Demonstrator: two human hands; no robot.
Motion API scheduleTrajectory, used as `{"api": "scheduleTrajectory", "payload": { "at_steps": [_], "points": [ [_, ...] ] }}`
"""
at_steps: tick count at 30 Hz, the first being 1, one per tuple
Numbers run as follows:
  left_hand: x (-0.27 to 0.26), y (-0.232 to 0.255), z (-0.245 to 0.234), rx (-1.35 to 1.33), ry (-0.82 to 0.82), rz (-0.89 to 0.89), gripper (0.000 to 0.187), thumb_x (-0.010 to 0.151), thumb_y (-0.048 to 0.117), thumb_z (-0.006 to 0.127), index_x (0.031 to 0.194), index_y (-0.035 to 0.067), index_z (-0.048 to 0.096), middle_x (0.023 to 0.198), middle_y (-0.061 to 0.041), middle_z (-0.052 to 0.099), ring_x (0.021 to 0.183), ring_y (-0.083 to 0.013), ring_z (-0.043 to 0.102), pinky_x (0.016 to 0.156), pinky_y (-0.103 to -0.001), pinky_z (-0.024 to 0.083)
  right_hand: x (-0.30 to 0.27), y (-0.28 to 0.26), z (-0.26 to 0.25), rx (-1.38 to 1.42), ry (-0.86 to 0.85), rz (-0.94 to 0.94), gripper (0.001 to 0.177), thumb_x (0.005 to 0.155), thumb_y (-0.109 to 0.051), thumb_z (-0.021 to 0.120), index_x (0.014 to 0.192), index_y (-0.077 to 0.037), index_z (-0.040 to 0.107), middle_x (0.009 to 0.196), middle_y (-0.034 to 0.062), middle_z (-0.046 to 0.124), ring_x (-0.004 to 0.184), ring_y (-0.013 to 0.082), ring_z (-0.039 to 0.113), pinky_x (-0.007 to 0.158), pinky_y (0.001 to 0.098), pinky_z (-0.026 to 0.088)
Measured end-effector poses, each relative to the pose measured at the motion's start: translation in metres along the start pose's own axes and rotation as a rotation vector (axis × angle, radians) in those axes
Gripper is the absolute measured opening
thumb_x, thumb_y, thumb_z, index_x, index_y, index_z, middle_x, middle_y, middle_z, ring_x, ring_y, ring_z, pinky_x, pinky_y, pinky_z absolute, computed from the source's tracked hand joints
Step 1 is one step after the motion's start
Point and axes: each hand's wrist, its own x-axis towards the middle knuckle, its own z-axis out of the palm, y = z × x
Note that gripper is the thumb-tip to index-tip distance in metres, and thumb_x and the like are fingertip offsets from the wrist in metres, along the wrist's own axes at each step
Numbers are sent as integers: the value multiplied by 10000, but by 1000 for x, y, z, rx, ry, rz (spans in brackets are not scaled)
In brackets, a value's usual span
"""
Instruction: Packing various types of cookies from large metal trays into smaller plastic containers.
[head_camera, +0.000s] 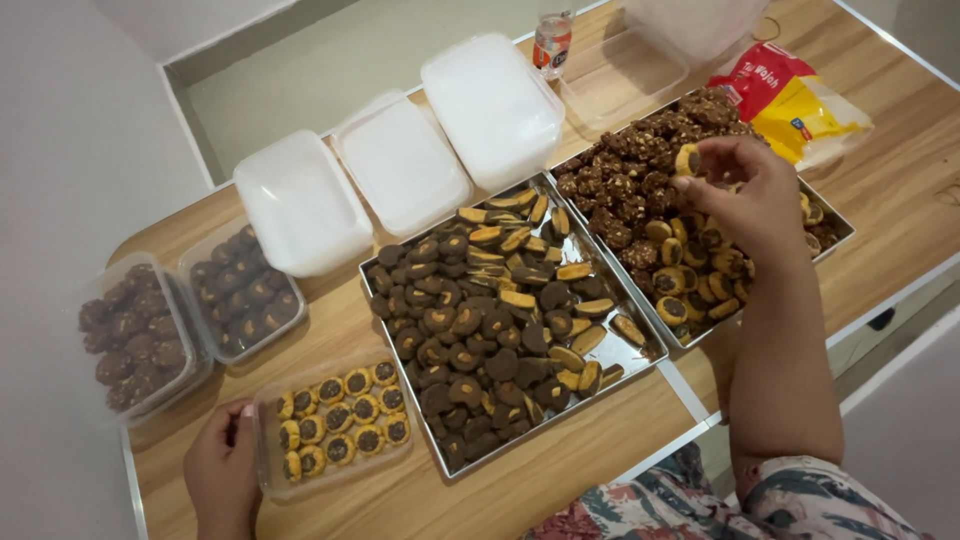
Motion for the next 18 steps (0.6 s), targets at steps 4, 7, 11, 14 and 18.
{"api": "scheduleTrajectory", "payload": {
  "at_steps": [4,7,11,14,18],
  "points": [
    [-1,5,-1,-33,-10,-3,232,1057,235,595,1019,83,766,930,-34,743,870,-173,635,828,-327,457,-1,4,5,29,68,-107,375,940,-160,851,1244,-58,658,1014,41,622,893,149,557,808,293,489],
    [-2,6,-1,-21,4,-8,217,1050,243,607,1005,105,769,855,-8,703,809,-155,599,775,-321,443,-3,-1,6,-32,109,-162,349,960,-159,828,1231,-36,648,1053,87,631,933,196,582,817,325,499],
    [-1,5,-1,-20,-1,-25,227,1047,259,614,1024,101,775,883,-21,722,836,-163,614,792,-331,454,-2,0,9,-25,140,-185,353,953,-105,833,1240,-33,640,1045,86,625,924,193,574,810,319,495],
    [2,-3,1,-33,-5,-16,216,1045,250,615,1031,102,772,892,-14,716,842,-157,610,798,-320,451,0,5,12,-53,166,-235,362,930,-76,842,1233,-21,653,1035,96,639,901,194,576,799,322,493],
    [-4,11,-3,-47,-14,-44,218,1054,244,603,1027,107,771,879,-3,698,819,-156,589,754,-322,437,2,7,15,-79,176,-240,376,903,-63,856,1223,-26,663,1022,87,658,869,178,590,782,321,498]
  ]
}}
